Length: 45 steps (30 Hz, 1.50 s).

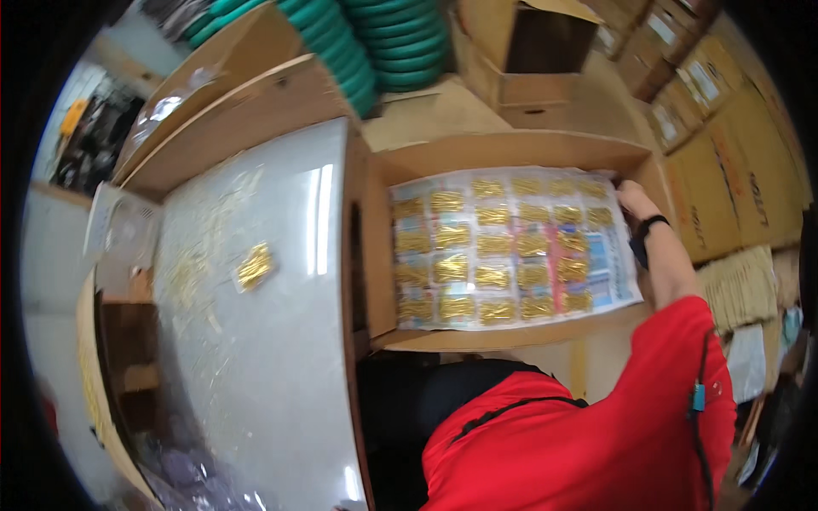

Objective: Sort small gold-colored metal clips and pack them into plastic bags.

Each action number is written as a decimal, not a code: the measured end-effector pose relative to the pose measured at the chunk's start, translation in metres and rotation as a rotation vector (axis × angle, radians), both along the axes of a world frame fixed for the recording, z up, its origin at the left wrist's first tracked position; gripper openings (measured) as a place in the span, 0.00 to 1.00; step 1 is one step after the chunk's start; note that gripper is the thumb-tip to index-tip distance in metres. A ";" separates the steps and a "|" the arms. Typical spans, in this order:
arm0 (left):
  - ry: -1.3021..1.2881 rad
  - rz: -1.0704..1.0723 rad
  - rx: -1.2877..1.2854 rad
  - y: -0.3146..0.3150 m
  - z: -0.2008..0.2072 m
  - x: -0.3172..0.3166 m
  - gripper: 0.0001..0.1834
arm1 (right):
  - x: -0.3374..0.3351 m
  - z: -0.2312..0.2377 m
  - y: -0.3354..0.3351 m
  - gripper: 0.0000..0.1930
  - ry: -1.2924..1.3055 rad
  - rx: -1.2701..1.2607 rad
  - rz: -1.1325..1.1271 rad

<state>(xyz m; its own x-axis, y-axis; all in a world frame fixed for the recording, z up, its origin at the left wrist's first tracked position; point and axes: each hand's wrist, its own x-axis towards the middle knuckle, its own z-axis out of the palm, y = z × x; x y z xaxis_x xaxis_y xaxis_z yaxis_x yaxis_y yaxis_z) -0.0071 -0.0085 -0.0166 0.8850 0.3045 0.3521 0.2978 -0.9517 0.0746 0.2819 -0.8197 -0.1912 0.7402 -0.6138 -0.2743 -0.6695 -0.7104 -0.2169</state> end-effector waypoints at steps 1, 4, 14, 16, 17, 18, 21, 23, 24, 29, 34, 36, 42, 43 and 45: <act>-0.015 0.045 -0.027 -0.005 0.001 -0.004 0.23 | 0.013 0.019 0.035 0.19 -0.153 -0.075 0.060; -0.056 0.043 -0.123 -0.005 -0.008 -0.002 0.24 | 0.049 0.045 0.096 0.13 -0.506 0.010 0.238; -0.127 -0.040 -0.163 0.002 -0.003 0.003 0.26 | 0.172 0.224 0.499 0.12 -0.292 1.046 0.732; -0.143 -0.037 -0.153 0.001 -0.004 0.000 0.26 | 0.200 0.226 0.549 0.12 -0.161 1.125 0.644; -0.147 -0.036 -0.152 0.001 -0.003 0.000 0.25 | 0.215 0.220 0.569 0.12 -0.111 1.127 0.604; -0.152 -0.034 -0.152 0.002 -0.003 -0.003 0.25 | 0.222 0.218 0.585 0.11 -0.095 1.120 0.586; -0.179 -0.067 -0.160 0.005 -0.004 -0.003 0.24 | 0.228 0.218 0.604 0.09 -0.088 1.121 0.514; -0.195 -0.068 -0.190 0.005 -0.007 -0.001 0.24 | 0.226 0.218 0.603 0.09 -0.103 1.135 0.474; -0.203 -0.071 -0.206 0.006 -0.008 0.000 0.24 | 0.223 0.216 0.605 0.09 -0.101 1.098 0.464; -0.151 -0.016 0.011 0.002 -0.004 -0.004 0.24 | 0.226 0.199 0.614 0.09 -0.218 1.001 0.603; -0.046 0.036 -0.159 0.004 -0.011 -0.008 0.26 | 0.227 0.203 0.624 0.08 -0.249 0.997 0.528; -0.115 -0.134 0.092 0.011 -0.012 -0.003 0.26 | 0.227 0.202 0.609 0.09 -0.264 0.958 0.540; -0.059 0.061 -0.078 -0.001 0.006 -0.002 0.24 | 0.166 0.232 0.507 0.11 -0.150 1.034 0.665; -0.009 0.091 -0.055 -0.002 0.008 -0.001 0.23 | 0.160 0.224 0.477 0.12 -0.135 1.009 0.665; -0.226 -0.040 0.106 -0.008 0.021 0.012 0.18 | 0.120 0.239 0.418 0.13 -0.150 0.962 0.616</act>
<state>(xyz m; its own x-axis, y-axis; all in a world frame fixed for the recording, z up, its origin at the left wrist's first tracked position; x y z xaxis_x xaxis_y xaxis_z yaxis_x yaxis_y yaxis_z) 0.0050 -0.0162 0.0046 0.7907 0.2212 0.5709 0.2464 -0.9686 0.0339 0.4016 -0.4014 0.0483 0.9066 0.2785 -0.3171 -0.1884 -0.4052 -0.8946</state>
